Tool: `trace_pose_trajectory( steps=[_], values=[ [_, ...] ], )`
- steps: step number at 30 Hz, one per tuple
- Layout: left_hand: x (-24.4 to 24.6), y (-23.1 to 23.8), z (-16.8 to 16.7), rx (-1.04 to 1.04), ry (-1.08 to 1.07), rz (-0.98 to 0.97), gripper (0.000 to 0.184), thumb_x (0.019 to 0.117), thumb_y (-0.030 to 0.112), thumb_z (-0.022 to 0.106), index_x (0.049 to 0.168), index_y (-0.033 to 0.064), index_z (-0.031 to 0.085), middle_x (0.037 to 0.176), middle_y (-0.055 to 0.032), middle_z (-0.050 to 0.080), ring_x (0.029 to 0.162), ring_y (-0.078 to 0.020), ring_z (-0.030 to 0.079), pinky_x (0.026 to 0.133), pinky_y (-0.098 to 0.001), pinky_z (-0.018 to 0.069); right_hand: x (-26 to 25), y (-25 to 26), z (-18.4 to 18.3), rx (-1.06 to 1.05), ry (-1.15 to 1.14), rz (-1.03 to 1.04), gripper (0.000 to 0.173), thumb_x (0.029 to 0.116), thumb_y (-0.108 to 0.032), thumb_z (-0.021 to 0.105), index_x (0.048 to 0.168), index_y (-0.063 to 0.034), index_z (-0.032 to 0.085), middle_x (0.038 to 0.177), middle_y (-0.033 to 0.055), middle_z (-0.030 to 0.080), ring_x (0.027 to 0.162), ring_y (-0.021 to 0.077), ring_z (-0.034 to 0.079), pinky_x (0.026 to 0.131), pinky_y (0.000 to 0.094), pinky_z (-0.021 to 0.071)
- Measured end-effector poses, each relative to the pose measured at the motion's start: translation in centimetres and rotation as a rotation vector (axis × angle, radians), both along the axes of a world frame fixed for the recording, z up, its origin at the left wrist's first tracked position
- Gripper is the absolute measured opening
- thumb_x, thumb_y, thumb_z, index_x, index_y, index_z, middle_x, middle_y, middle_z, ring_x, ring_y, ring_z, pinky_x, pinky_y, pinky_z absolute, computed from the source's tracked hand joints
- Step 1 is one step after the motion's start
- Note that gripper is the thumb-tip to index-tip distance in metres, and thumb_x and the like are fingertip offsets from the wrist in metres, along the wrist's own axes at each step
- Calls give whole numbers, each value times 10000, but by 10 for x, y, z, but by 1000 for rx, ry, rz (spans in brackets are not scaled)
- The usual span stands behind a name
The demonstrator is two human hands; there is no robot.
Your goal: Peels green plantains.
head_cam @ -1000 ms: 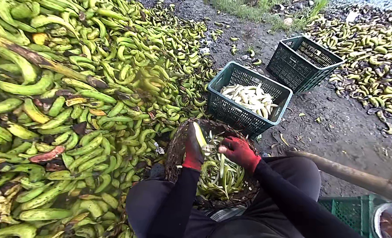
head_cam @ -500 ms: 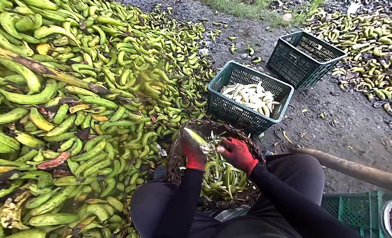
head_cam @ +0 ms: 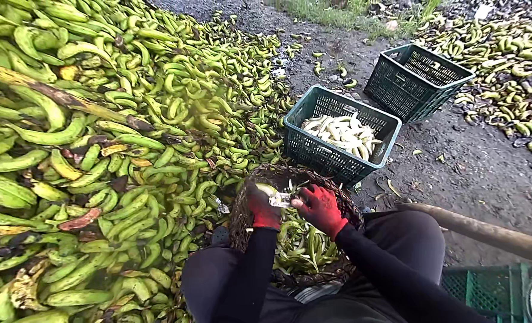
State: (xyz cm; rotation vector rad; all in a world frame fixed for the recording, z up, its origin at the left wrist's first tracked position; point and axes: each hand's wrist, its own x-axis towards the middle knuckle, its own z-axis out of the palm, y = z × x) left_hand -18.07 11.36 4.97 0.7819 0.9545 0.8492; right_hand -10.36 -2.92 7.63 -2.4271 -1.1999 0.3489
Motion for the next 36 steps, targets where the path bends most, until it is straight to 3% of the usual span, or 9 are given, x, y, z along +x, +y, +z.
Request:
trace_pose_trajectory(
  steps=[3,6,8,11,13,21,31,34,36],
  values=[
    [2,-14,5,108,-67,-194,518,1095,502,320,1301,113,593,1048,-78,667,896,-164,655,783,-374,575,24,8,0,-5,50,-14,588,1004,-631,417,1236,-179,713,1209,184,682,1140,383,639,983,645,453],
    [-2,-18,14,239,178,-338,547,1120,435,270,1477,81,488,1419,-157,560,1282,-229,547,1067,-446,465,36,7,5,-29,-43,-21,536,989,-629,455,1206,-214,714,1215,160,671,1170,359,614,1023,621,417],
    [-5,-21,22,305,341,-404,516,1137,329,255,1495,4,436,1477,-221,492,1350,-277,489,1123,-451,405,38,6,12,-86,-44,-9,545,994,-630,449,1240,-218,707,1264,166,659,1214,357,598,1059,614,390],
    [-8,-30,32,355,377,-560,516,1135,342,257,1393,-16,525,1268,-211,605,1126,-238,603,979,-412,506,55,14,18,-96,91,-34,523,1041,-582,435,1283,-198,696,1231,172,679,1165,375,629,991,650,434],
    [-7,-32,28,347,320,-651,554,1129,394,249,1425,13,519,1305,-202,612,1169,-232,615,1015,-418,508,67,20,11,-85,167,-93,556,1046,-616,398,1309,-218,684,1234,150,699,1161,371,645,981,675,447],
    [-9,5,14,-277,-317,-277,442,1071,517,353,1011,128,557,715,-36,573,579,-154,591,526,-331,550,0,-6,-21,234,-227,79,698,951,-730,414,1138,-146,747,1184,220,699,1122,429,654,992,663,451],
    [-13,-31,17,142,165,-562,533,1117,440,292,1340,47,573,1093,-144,650,922,-194,640,811,-388,566,54,24,-12,-24,395,-111,592,1059,-604,370,1377,-183,640,1259,175,688,1199,371,631,1026,673,436],
    [-12,-21,5,-59,-62,-662,460,1105,434,349,1214,67,606,841,-98,641,618,-161,605,525,-310,539,59,13,-25,29,387,-203,598,1050,-622,364,1358,-197,651,1241,151,702,1188,346,645,1019,653,456],
    [-13,-12,0,-202,-210,-650,441,1107,383,330,1169,44,605,824,-119,651,626,-185,626,541,-322,554,46,-4,-30,97,265,-138,592,1025,-598,417,1278,-131,678,1226,163,690,1164,343,640,1016,620,457]
  ],
)
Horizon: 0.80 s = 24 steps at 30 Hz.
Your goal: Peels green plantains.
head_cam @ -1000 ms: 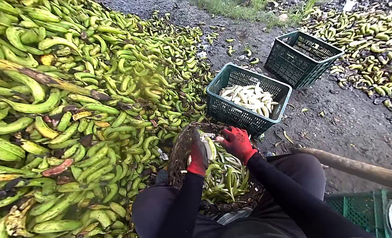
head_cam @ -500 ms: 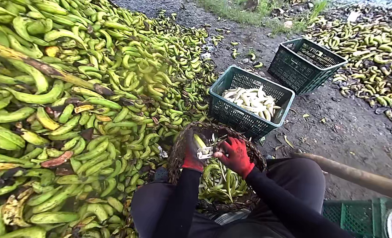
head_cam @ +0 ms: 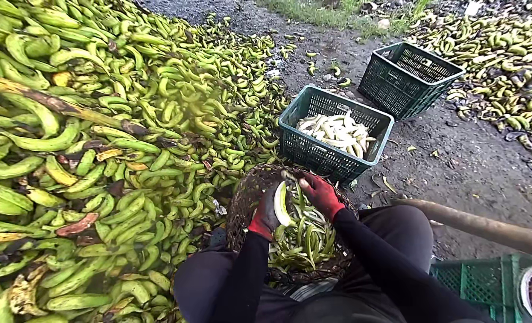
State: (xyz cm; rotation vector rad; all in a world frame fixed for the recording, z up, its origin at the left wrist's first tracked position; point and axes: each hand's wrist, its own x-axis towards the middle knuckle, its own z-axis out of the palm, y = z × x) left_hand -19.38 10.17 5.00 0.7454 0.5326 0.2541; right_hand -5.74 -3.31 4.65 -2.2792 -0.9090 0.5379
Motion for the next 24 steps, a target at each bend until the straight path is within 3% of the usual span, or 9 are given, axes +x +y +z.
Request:
trace_pose_trajectory(
  steps=[3,6,12,13,15,18,20,22,24],
  values=[
    [-5,3,-3,-48,-31,1,502,1098,465,308,1192,65,598,867,-108,658,707,-190,652,624,-335,582,-31,-28,-7,80,-218,284,687,953,-714,417,1168,-136,721,1221,177,680,1189,354,622,1073,609,413],
    [-1,-10,-4,-123,-18,13,468,1096,436,319,1110,70,612,728,-63,603,564,-146,599,515,-289,549,-41,-39,-7,47,-258,337,694,957,-725,400,1180,-151,721,1226,189,680,1195,372,622,1077,622,396],
    [0,-57,-20,-185,113,5,391,1102,364,325,1150,77,585,845,-104,651,668,-187,655,587,-344,589,-2,-36,-36,-151,74,-47,550,1012,-602,482,1235,-146,693,1202,190,676,1130,388,635,976,639,452],
    [-3,-60,-27,-177,141,-1,419,1102,361,332,1198,56,602,886,-126,672,711,-208,669,631,-375,597,6,-42,-48,-114,177,-149,564,1029,-590,461,1262,-122,673,1205,206,677,1131,404,639,960,663,467],
    [-3,-58,-51,-73,321,127,392,1090,353,348,1135,60,605,790,-78,624,616,-160,617,541,-335,566,20,-55,-60,108,359,-367,621,1057,-586,391,1350,-86,613,1237,225,671,1161,394,636,983,656,481],
    [4,-40,-76,145,552,270,472,1107,403,331,1407,79,499,1266,-156,601,1092,-251,609,894,-491,535,33,-62,-60,545,457,-590,580,1094,-487,337,1383,-47,580,1315,167,652,1224,242,620,1059,479,497],
    [44,-35,-60,237,490,310,560,1085,467,351,1459,65,465,1384,-190,554,1221,-300,573,980,-545,509,39,-65,-61,705,441,-653,599,1099,-488,251,1339,-55,589,1233,118,660,1111,168,631,964,404,534],
    [99,-35,-20,283,234,267,572,1092,479,357,1500,82,412,1437,-154,525,1283,-265,553,1043,-494,507,36,-71,-65,730,440,-701,659,1085,-576,179,1324,-125,597,1096,78,670,933,157,650,800,412,574],
    [152,-38,23,281,61,220,529,1090,479,379,1497,141,404,1401,-100,553,1226,-232,593,980,-441,540,30,-78,-63,726,505,-707,687,1054,-658,152,1329,-191,576,994,64,649,791,177,625,662,426,559]
  ],
)
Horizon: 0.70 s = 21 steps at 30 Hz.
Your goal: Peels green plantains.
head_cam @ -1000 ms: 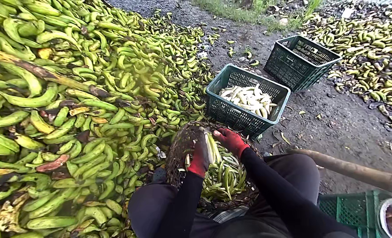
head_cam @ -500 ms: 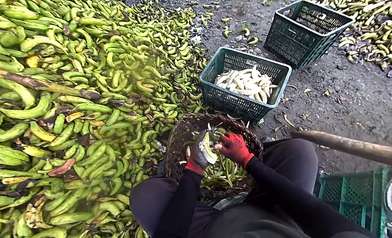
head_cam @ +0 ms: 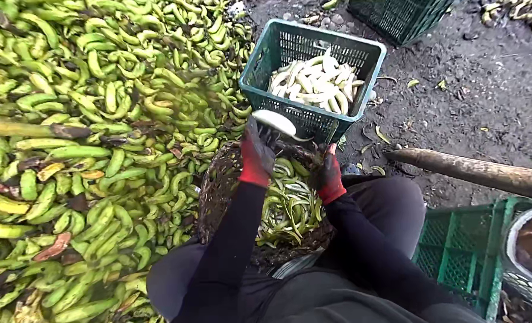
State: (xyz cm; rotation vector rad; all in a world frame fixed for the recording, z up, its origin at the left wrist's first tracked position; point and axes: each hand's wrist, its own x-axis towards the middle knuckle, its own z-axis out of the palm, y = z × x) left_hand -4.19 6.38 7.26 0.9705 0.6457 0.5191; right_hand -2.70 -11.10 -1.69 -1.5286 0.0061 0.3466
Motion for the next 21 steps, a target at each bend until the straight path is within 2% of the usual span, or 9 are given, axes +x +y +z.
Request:
trace_pose_trajectory(
  steps=[1,3,6,7,8,10,12,16,21],
  values=[
    [17,0,11,53,-23,-23,480,1091,467,386,1461,164,429,1331,-75,584,1143,-219,629,909,-420,568,1,1,4,36,51,-14,691,1052,-661,160,1303,-179,585,929,61,635,729,178,605,613,418,544],
    [24,7,-1,257,99,-92,515,1099,424,400,1531,143,401,1366,-111,593,1136,-244,652,896,-435,584,7,5,7,123,133,-39,703,1048,-667,159,1226,-150,601,789,25,588,600,142,552,515,356,506],
    [-22,30,-101,722,700,-249,532,1078,447,441,1382,32,574,1150,-198,695,988,-317,706,872,-530,586,10,8,11,134,151,-31,637,1097,-537,148,1188,-91,594,747,22,566,578,127,536,515,325,495],
    [-49,35,-138,817,923,-354,526,1065,442,458,1316,11,625,1137,-238,696,1037,-374,689,929,-587,541,9,9,13,110,128,-18,629,1110,-482,145,1210,-57,599,773,35,582,615,132,555,562,334,513],
    [-77,35,-164,845,1112,-493,532,1058,437,471,1322,0,620,1195,-273,674,1134,-423,653,997,-629,492,8,10,14,90,101,4,615,1116,-434,145,1223,-31,596,812,47,596,667,138,576,625,346,533],
    [-118,27,-205,813,1361,-748,626,1007,469,566,1449,27,528,1355,-272,604,1289,-432,569,1086,-641,427,6,14,17,145,119,10,604,1115,-402,143,1193,-10,595,828,34,602,705,114,586,673,313,544],
    [-139,13,-234,818,1486,-851,792,935,509,671,1545,75,414,1429,-236,564,1327,-402,548,1096,-617,430,3,18,20,207,171,16,582,1116,-396,156,1180,-13,589,819,17,592,698,94,584,664,285,541],
    [-142,11,-242,988,1538,-817,691,931,391,691,1514,91,472,1420,-218,573,1294,-398,570,1066,-613,453,-4,27,24,224,202,58,584,1105,-426,165,1164,-31,591,811,16,591,684,102,583,639,288,534],
    [-128,31,-185,1080,1311,-729,581,958,383,661,1448,90,556,1395,-247,581,1297,-424,558,1082,-620,431,-11,41,25,252,190,125,674,1076,-575,166,1244,-78,589,783,22,600,604,117,567,537,301,517]
  ],
)
